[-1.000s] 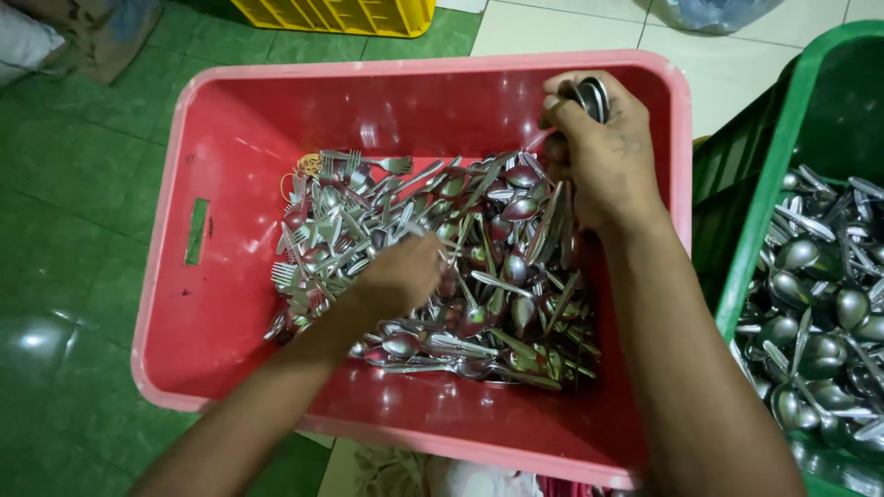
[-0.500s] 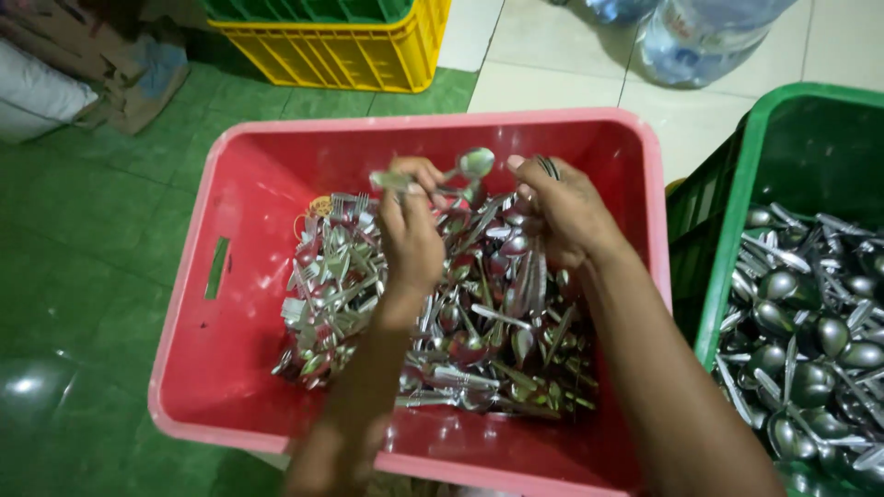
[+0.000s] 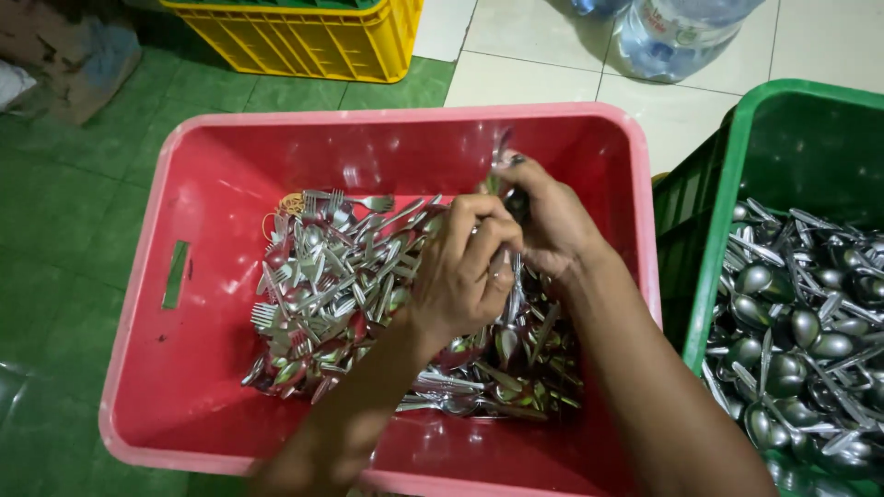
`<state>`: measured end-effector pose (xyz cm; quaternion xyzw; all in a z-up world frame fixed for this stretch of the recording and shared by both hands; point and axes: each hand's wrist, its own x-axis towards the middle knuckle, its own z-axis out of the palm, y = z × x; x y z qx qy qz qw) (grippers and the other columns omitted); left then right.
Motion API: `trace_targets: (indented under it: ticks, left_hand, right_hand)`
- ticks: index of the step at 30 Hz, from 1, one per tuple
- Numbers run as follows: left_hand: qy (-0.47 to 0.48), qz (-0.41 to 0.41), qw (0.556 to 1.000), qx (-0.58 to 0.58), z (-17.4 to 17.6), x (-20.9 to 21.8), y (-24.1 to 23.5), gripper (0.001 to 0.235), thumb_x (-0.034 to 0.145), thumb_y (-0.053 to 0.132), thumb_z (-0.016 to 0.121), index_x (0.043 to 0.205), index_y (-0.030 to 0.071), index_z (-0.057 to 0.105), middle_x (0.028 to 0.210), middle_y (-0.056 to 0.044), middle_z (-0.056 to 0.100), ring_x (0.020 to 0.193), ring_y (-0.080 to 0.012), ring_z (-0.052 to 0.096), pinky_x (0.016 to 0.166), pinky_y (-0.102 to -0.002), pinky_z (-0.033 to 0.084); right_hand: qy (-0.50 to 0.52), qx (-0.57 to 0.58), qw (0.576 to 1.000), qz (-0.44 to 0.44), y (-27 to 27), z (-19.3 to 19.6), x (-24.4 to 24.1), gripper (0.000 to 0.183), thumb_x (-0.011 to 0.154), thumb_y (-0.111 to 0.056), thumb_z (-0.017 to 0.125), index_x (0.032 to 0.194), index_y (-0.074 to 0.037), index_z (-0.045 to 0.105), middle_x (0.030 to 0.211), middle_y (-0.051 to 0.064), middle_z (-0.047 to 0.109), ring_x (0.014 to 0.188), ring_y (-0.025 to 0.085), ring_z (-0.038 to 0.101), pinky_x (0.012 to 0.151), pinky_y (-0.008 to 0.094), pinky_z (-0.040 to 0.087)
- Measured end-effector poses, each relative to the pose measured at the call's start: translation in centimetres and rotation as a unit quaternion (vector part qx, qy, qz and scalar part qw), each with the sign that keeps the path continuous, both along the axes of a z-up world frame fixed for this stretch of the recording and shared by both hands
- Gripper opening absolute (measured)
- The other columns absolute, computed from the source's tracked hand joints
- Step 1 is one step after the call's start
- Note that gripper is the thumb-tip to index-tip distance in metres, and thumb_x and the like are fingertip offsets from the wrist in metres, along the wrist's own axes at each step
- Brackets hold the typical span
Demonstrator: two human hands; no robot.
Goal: The person sorts mixed cutlery from a pink bin, picking up spoons and forks and placing them into a green bin. They occasionally wipe the cutlery with a cloth while continuing to sort.
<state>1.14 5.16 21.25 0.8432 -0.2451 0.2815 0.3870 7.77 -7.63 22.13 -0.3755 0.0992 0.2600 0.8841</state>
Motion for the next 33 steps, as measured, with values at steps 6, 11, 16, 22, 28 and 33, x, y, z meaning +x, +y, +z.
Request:
trace_targets:
  ticks: [6,11,16,22,28,33]
  left_hand:
    - [-0.006,-0.022,0.999,-0.028,0.9,-0.4,0.3,0.039,0.092,0.02,0.037,0.116,0.019,0.068,0.119,-0.008,0.054,0.098,-0.0323,0.063,0.083,-0.045,0.055]
    - [0.026,-0.04,0.993,-0.11,0.9,-0.8,0.1,0.032,0.093,0.018,0.035,0.094,0.018,0.067,0.113,-0.008,0.051,0.094,-0.0317,0.06,0.083,-0.044,0.053]
    - [0.229,-0.116,0.872,-0.417,1.9,-1.4,0.2,0.011,0.099,0.019,0.04,0.096,0.012,0.048,0.109,-0.008,0.042,0.066,-0.008,0.04,0.048,-0.022,0.037]
    - [0.435,-0.234,0.831,-0.255,2.9,-0.7,2.5,0.016,0.096,0.004,0.056,0.111,0.005,0.063,0.082,0.002,0.051,0.067,-0.0069,0.044,0.058,-0.022,0.035]
    - [0.389,0.155,0.907,-0.045,0.4,2.5,8.6,0.021,0.095,0.015,0.057,0.115,0.008,0.059,0.108,-0.008,0.067,0.093,-0.0203,0.067,0.075,-0.033,0.06]
    - [0.572,0.143,0.774,0.231,-14.6,2.0,9.6,0.045,0.09,0.049,0.062,0.11,0.008,0.068,0.095,-0.014,0.07,0.089,-0.0306,0.067,0.085,-0.051,0.055]
  right_hand:
    - [-0.018,-0.001,0.999,-0.042,-2.1,-3.0,2.6,0.037,0.084,0.0,0.056,0.119,-0.01,0.052,0.084,0.006,0.053,0.068,0.013,0.052,0.055,0.022,0.043]
    - [-0.032,0.009,0.999,-0.006,-0.6,-0.1,0.6,0.018,0.096,-0.023,0.065,0.101,-0.008,0.056,0.079,0.0,0.043,0.064,0.005,0.038,0.046,0.011,0.028]
    - [-0.116,0.023,0.99,-0.082,-0.6,-0.3,1.3,0.025,0.097,-0.012,0.072,0.105,-0.008,0.049,0.085,0.0,0.04,0.074,0.007,0.041,0.052,0.012,0.035]
    - [-0.116,-0.012,0.984,-0.137,-1.3,-0.1,1.8,0.018,0.103,-0.004,0.048,0.12,-0.011,0.051,0.104,0.009,0.065,0.096,0.02,0.068,0.074,0.031,0.059]
    - [-0.121,-0.137,0.967,-0.177,-1.3,0.4,1.8,0.019,0.099,-0.023,0.065,0.113,-0.013,0.057,0.086,0.001,0.057,0.057,0.004,0.046,0.043,0.017,0.038]
    - [-0.109,-0.203,0.962,-0.144,-0.4,0.0,1.5,0.018,0.094,-0.012,0.069,0.109,-0.011,0.059,0.073,0.0,0.05,0.057,0.006,0.044,0.046,0.022,0.043]
